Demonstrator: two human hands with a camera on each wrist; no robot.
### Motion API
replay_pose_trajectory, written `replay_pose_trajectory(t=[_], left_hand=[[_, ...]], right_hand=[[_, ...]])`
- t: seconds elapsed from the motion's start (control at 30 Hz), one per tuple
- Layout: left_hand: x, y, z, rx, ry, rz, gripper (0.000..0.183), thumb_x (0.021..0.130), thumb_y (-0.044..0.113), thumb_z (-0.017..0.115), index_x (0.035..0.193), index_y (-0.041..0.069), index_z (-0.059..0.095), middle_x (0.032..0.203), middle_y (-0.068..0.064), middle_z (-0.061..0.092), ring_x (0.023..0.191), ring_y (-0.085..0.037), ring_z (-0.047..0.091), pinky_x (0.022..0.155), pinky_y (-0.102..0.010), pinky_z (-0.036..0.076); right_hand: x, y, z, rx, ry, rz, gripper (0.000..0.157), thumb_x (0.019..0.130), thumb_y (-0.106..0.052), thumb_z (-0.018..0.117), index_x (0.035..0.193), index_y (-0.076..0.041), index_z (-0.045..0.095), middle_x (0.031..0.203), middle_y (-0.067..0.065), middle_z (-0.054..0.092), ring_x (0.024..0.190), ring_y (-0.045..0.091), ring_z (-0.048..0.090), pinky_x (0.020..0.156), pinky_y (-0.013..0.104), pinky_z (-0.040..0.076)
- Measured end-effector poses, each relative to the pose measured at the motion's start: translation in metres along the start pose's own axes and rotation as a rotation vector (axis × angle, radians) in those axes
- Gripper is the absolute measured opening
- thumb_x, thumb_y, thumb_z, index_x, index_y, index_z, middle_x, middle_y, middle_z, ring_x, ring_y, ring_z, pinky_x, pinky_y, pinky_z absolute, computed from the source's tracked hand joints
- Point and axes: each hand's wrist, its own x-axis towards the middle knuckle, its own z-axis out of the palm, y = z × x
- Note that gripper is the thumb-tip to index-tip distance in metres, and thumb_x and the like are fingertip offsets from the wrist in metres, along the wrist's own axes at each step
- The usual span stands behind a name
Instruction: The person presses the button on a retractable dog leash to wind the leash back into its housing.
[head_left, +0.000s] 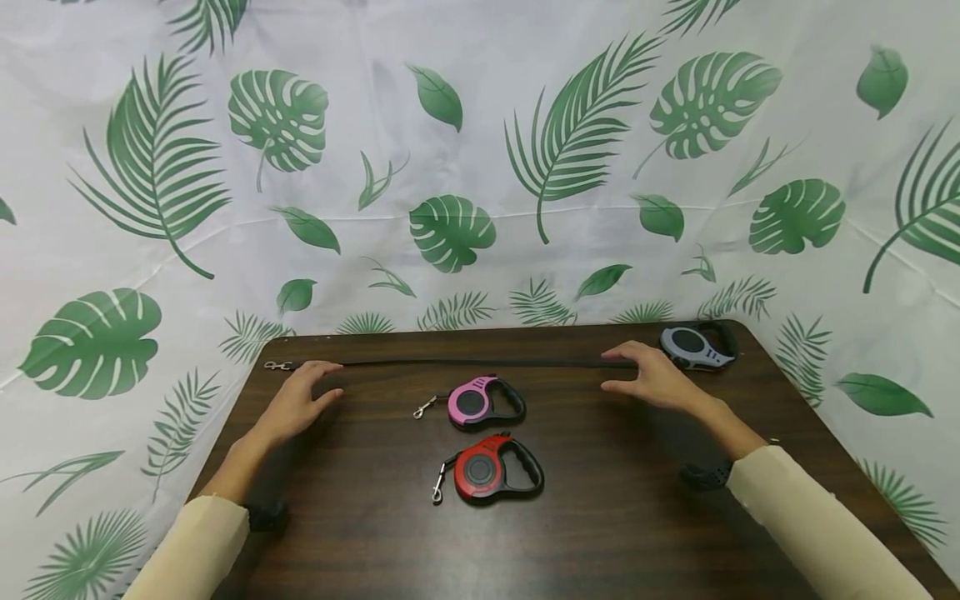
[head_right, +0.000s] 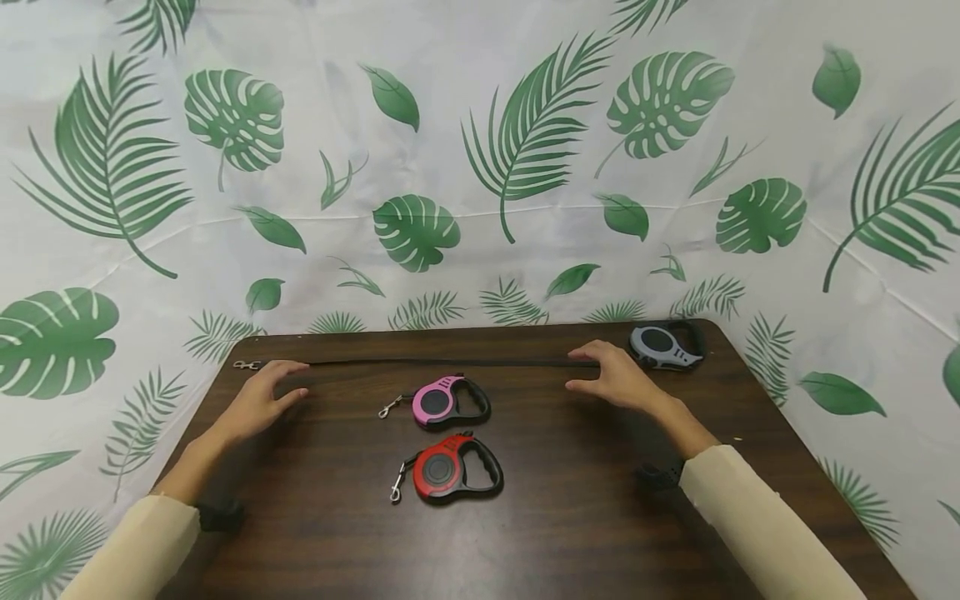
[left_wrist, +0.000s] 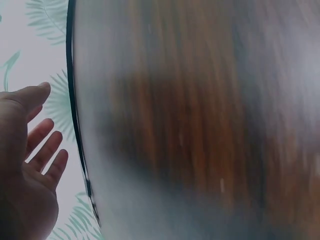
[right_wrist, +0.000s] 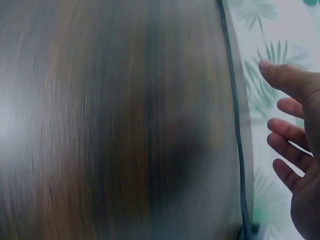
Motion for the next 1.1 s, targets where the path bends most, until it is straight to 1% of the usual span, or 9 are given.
replay_pose_trajectory(t=[0.3, 0.4, 0.47, 0.53, 0.6, 0.67, 0.77, 0.93, 1.1], left_hand=[[-0.004, -0.018, -0.018, 0.055, 0.025, -0.018, 0.051, 0.098, 0.006, 0.075, 0.142, -0.011, 0.055, 0.142, -0.036, 0.052, 0.133, -0.056, 0.048, 0.109, -0.07, 0.037], [-0.005, -0.023, -0.023, 0.059, 0.015, -0.034, 0.054, 0.099, 0.007, 0.075, 0.144, -0.012, 0.053, 0.144, -0.037, 0.05, 0.134, -0.057, 0.046, 0.11, -0.072, 0.034], [-0.005, -0.026, -0.026, 0.059, -0.004, -0.047, 0.054, 0.099, 0.008, 0.074, 0.145, -0.012, 0.051, 0.145, -0.038, 0.049, 0.137, -0.057, 0.044, 0.113, -0.073, 0.03], [-0.004, -0.03, -0.028, 0.067, -0.014, -0.054, 0.055, 0.1, 0.008, 0.073, 0.146, -0.012, 0.051, 0.146, -0.039, 0.049, 0.137, -0.058, 0.042, 0.113, -0.073, 0.029], [-0.004, -0.033, -0.029, 0.079, -0.018, -0.054, 0.055, 0.1, 0.008, 0.073, 0.146, -0.013, 0.05, 0.147, -0.039, 0.048, 0.137, -0.058, 0.042, 0.113, -0.073, 0.029], [-0.003, -0.036, -0.03, 0.094, -0.014, -0.048, 0.055, 0.1, 0.007, 0.073, 0.145, -0.013, 0.05, 0.146, -0.039, 0.048, 0.135, -0.059, 0.043, 0.111, -0.072, 0.032], [-0.002, -0.039, -0.031, 0.11, -0.019, -0.05, 0.055, 0.099, 0.007, 0.073, 0.145, -0.014, 0.05, 0.146, -0.04, 0.048, 0.135, -0.059, 0.043, 0.11, -0.071, 0.033], [0.0, -0.044, -0.031, 0.122, -0.061, -0.073, 0.057, 0.1, 0.009, 0.073, 0.146, -0.015, 0.049, 0.148, -0.041, 0.047, 0.136, -0.059, 0.042, 0.112, -0.07, 0.032], [0.002, -0.045, -0.031, 0.126, -0.077, -0.089, 0.055, 0.101, 0.01, 0.072, 0.146, -0.013, 0.049, 0.149, -0.04, 0.047, 0.137, -0.059, 0.042, 0.112, -0.071, 0.032]], right_hand=[[-0.026, 0.038, -0.044, -0.139, 0.016, -0.009, 0.056, 0.086, -0.025, 0.09, 0.13, 0.004, 0.069, 0.127, 0.024, 0.069, 0.117, 0.047, 0.063, 0.095, 0.065, 0.05], [-0.035, 0.049, -0.06, -0.163, 0.015, 0.062, 0.058, 0.087, -0.026, 0.089, 0.132, 0.005, 0.068, 0.132, 0.031, 0.065, 0.12, 0.051, 0.06, 0.096, 0.068, 0.049], [-0.04, 0.057, -0.068, -0.18, 0.025, 0.101, 0.058, 0.088, -0.027, 0.089, 0.132, 0.005, 0.068, 0.133, 0.033, 0.063, 0.121, 0.053, 0.059, 0.096, 0.069, 0.048], [-0.045, 0.065, -0.075, -0.195, 0.034, 0.135, 0.059, 0.088, -0.027, 0.089, 0.133, 0.005, 0.068, 0.134, 0.034, 0.062, 0.121, 0.053, 0.058, 0.097, 0.069, 0.047], [-0.049, 0.075, -0.079, -0.216, 0.045, 0.15, 0.06, 0.087, -0.028, 0.089, 0.132, 0.006, 0.068, 0.13, 0.033, 0.064, 0.117, 0.052, 0.06, 0.094, 0.068, 0.048], [-0.052, 0.084, -0.082, -0.239, 0.056, 0.164, 0.062, 0.086, -0.029, 0.09, 0.132, 0.006, 0.067, 0.129, 0.033, 0.064, 0.114, 0.052, 0.061, 0.092, 0.068, 0.049], [-0.054, 0.094, -0.086, -0.276, 0.048, 0.179, 0.067, 0.085, -0.03, 0.092, 0.134, 0.008, 0.066, 0.128, 0.035, 0.063, 0.111, 0.052, 0.062, 0.089, 0.067, 0.05], [-0.058, 0.106, -0.089, -0.281, 0.025, 0.181, 0.072, 0.084, -0.029, 0.092, 0.135, 0.013, 0.063, 0.126, 0.037, 0.065, 0.112, 0.053, 0.062, 0.089, 0.068, 0.05], [-0.059, 0.111, -0.089, -0.279, 0.009, 0.206, 0.075, 0.084, -0.031, 0.092, 0.137, 0.012, 0.061, 0.125, 0.036, 0.066, 0.114, 0.053, 0.062, 0.091, 0.068, 0.049]])
